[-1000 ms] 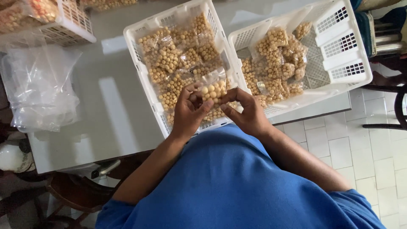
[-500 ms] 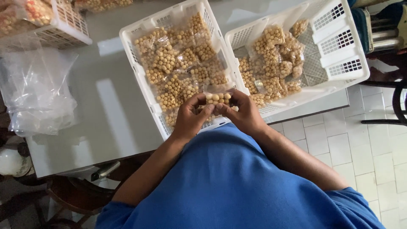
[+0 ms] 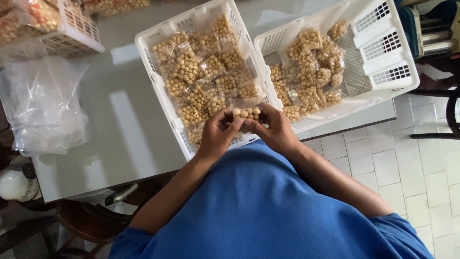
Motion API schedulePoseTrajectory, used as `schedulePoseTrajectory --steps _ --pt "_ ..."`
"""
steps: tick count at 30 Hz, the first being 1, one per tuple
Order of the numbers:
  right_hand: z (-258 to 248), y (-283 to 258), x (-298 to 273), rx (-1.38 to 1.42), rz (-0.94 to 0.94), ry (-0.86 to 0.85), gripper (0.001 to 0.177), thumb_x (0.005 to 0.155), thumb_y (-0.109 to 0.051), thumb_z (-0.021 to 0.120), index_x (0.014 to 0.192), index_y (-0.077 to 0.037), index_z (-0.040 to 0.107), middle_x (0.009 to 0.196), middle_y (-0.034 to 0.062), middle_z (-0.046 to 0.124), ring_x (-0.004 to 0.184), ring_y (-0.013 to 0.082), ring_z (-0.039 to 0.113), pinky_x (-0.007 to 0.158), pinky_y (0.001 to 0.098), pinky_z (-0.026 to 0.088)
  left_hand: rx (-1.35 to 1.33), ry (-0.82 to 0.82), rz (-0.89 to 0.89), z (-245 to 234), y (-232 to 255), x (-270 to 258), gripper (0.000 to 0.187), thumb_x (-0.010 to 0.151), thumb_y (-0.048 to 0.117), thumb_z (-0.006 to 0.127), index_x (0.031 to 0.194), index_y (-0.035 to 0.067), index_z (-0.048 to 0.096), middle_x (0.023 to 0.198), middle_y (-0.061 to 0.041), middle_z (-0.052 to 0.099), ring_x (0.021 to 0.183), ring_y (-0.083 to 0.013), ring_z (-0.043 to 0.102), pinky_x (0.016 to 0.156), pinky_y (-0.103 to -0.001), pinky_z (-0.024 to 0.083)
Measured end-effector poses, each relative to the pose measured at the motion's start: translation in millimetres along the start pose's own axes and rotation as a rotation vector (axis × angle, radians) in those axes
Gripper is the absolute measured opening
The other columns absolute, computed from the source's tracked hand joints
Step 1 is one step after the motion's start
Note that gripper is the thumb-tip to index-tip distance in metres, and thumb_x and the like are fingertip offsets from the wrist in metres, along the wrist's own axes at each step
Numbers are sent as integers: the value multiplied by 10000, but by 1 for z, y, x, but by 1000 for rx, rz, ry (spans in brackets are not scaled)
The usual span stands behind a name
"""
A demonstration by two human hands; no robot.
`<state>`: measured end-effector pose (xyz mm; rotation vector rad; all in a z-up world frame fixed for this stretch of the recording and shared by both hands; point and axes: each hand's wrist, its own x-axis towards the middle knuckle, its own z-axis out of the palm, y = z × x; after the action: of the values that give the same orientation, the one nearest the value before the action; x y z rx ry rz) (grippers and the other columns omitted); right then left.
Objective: Sorting and arranging small plastic bags filled with food items into white plastic crates on a table.
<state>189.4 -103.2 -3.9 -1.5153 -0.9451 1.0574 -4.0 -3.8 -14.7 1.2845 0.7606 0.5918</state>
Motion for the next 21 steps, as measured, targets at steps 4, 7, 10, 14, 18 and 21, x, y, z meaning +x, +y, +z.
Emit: schedulePoseTrajectory --steps 4,7,10,14,18,21 --pt "0 9 3 32 12 -22 330 1074 -302 940 1142 -26 772 810 114 807 809 200 811 891 370 647 2 24 18 -1 0 -1 253 1159 254 823 1224 13 788 968 -149 819 967 -194 825 790 -367 700" --pt "2 22 4 -30 -15 -19 390 1025 -293 987 1191 -17 768 816 141 769 828 190 759 897 391 641 -12 40 34 -3 -6 -1 227 1165 219 823 1219 1 789 956 -172 836 934 -225 845 796 -386 720" --pt "4 31 5 11 -27 -12 359 1046 -259 975 1193 2 776 829 136 784 827 208 782 896 387 646 23 42 58 -5 -13 0 244 1174 239 813 1212 -1 796 950 -185 834 910 -231 836 779 -395 720" --pt "5 25 5 41 -32 5 369 1049 -231 976 1200 25 757 847 151 776 827 215 794 825 393 679 -8 61 36 -2 -11 0 240 1159 234 836 1236 12 788 982 -159 829 955 -211 833 792 -370 714" --pt "5 18 8 83 -29 22 384 1067 -241 947 1258 20 740 889 120 736 850 193 748 828 397 679 8 22 -1 1 0 -4 373 1138 347 863 1298 29 751 1023 -77 685 1015 -177 711 809 -377 665" --pt "-3 39 16 155 -26 52 389 1107 -254 908 1290 34 720 893 149 756 852 216 799 794 369 692 26 -10 -49 3 -9 -4 374 1101 335 902 1262 27 765 1016 -61 656 1033 -179 687 834 -374 645"
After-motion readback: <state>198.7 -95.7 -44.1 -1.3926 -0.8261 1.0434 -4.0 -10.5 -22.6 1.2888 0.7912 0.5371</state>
